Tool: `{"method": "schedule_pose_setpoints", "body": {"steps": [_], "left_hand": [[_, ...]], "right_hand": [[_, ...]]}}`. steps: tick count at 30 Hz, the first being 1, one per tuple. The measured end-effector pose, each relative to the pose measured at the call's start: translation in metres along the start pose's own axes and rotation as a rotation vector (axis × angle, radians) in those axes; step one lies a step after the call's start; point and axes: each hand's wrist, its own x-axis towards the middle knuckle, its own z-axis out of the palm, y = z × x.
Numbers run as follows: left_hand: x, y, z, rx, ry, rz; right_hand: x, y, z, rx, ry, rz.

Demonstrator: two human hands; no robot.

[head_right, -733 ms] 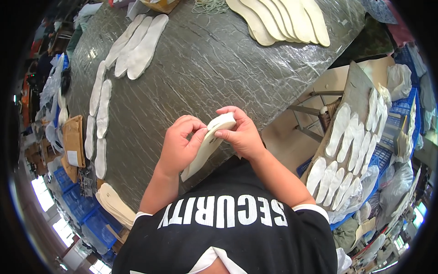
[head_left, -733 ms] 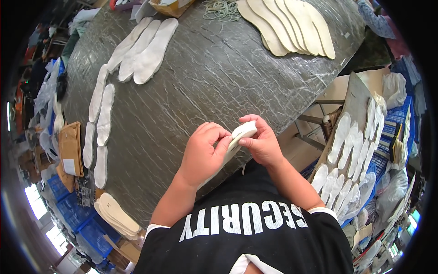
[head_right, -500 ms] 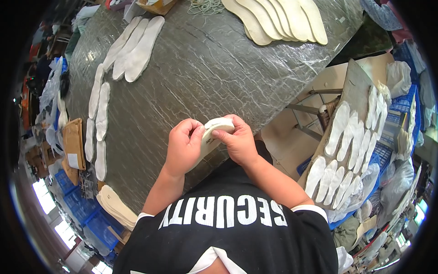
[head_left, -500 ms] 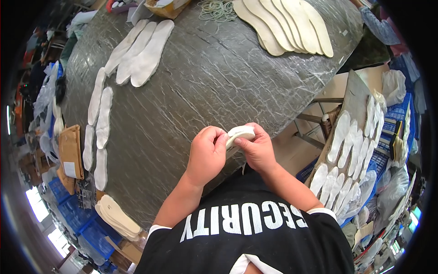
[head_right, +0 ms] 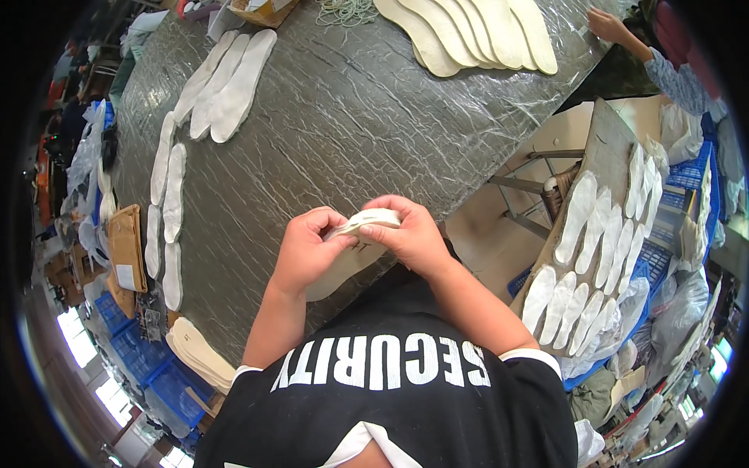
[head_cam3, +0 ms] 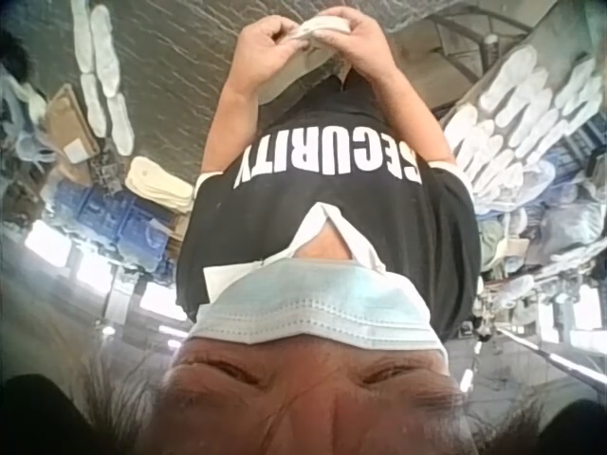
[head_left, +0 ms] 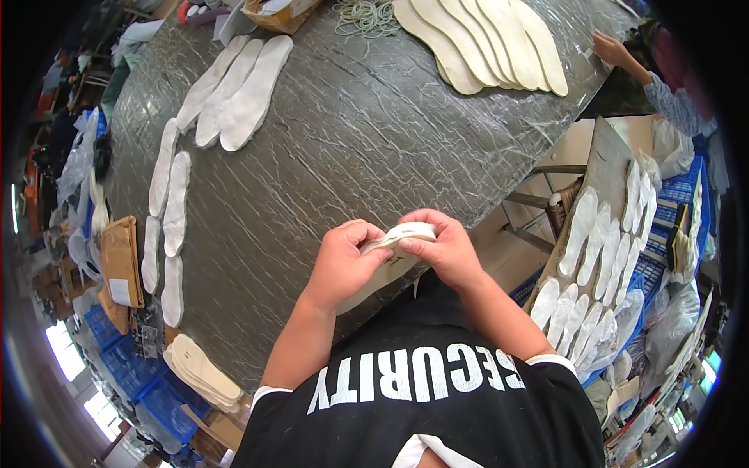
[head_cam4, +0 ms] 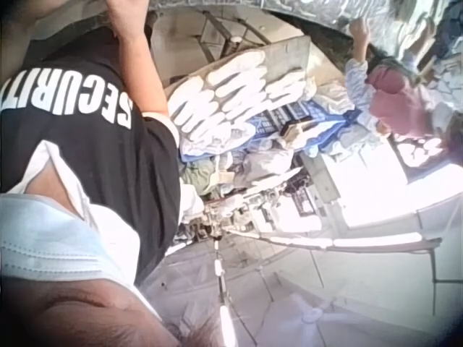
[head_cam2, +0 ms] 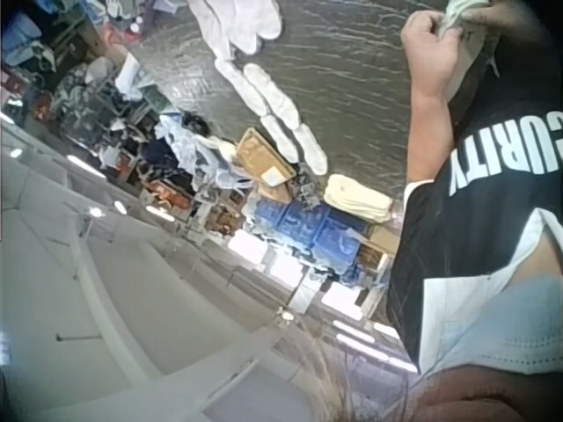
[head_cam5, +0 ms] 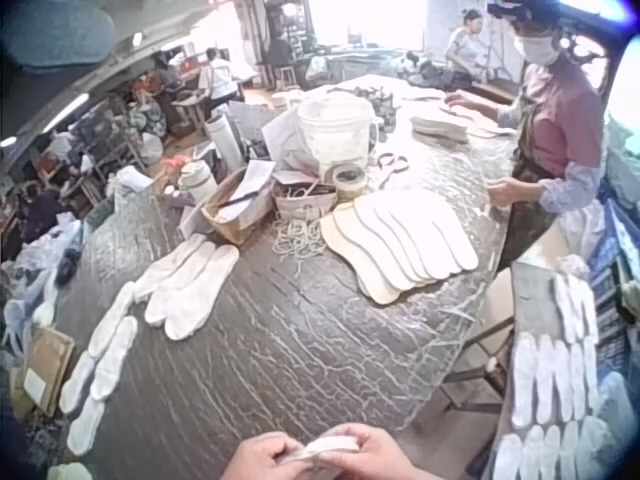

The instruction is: Preparing, checking, and trimming shoe insoles at a manufacturing workstation.

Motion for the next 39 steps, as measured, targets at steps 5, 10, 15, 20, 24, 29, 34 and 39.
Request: {"method": "schedule_pose_setpoints", "body": {"steps": [5, 10, 15, 20, 24, 29, 34, 39], "left_hand": [[0.012, 0.011, 0.008, -0.175, -0.077, -0.191], [0.016, 0.008, 0.008, -0.249, 0.015, -0.026], [0.021, 0.007, 0.015, -0.336, 0.031, 0.009], [0.022, 0.028, 0.007, -0.354, -0.080, 0.077], [0.035, 0.043, 0.018, -0.319, 0.011, 0.066], [0.072, 0.077, 0.030, -0.193, -0.042, 0.276], [0.113, 0.099, 0.038, -0.452, -0.293, 0.115], [0.155, 0.109, 0.055, -0.177, -0.266, -0.063]], "right_hand": [[0.005, 0.001, -0.014, -0.139, 0.057, 0.000], [0.005, -0.011, 0.000, 0.123, -0.023, -0.035], [0.003, -0.014, -0.009, -0.062, 0.006, -0.097], [-0.010, -0.032, -0.009, -0.079, -0.040, -0.139], [-0.007, -0.045, -0.010, -0.011, -0.017, -0.226], [0.008, -0.084, -0.045, 0.102, 0.009, -0.332], [0.028, -0.115, -0.086, 0.261, -0.036, -0.352], [0.056, -0.128, -0.118, 0.313, -0.070, -0.292]]}}
